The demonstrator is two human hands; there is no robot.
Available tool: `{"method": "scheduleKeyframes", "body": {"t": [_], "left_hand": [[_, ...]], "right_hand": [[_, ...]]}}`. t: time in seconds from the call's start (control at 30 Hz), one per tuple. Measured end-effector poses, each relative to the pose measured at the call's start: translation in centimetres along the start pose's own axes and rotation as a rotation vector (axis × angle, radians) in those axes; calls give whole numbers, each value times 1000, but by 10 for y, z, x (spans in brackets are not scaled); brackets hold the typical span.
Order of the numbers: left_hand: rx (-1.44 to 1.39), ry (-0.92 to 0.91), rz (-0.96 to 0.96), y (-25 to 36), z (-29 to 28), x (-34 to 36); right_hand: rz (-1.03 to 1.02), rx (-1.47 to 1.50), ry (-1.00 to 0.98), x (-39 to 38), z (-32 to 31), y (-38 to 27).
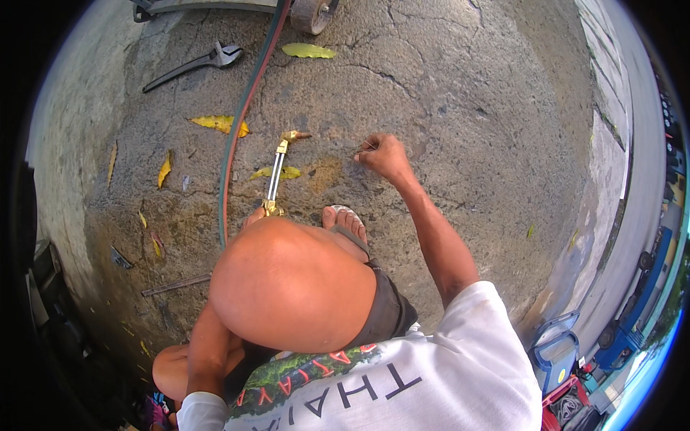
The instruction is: The person sits on the ground and uses a thin wire to clean the tip of a welding torch. After cleaning, the person ignites the torch to produce a flame.
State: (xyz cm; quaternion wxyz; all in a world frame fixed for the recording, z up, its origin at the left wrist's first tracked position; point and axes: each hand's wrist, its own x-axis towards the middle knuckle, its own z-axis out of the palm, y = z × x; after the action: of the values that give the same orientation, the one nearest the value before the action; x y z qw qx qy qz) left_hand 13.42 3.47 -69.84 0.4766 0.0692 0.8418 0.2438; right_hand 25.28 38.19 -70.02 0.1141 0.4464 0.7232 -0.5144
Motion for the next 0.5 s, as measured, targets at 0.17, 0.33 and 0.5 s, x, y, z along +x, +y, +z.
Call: {"method": "scheduleKeyframes", "body": {"t": [0.17, 0.33, 0.5], "left_hand": [[10, 21, 2, 17, -3, -11], [-60, 13, 104, -5, 2, -5], [-141, 11, 105, -19, 6, 4]], "right_hand": [[16, 67, -23, 10, 1, 10], [51, 298, -68, 18, 4, 24], [-18, 294, -10, 19, 7, 29]]}}
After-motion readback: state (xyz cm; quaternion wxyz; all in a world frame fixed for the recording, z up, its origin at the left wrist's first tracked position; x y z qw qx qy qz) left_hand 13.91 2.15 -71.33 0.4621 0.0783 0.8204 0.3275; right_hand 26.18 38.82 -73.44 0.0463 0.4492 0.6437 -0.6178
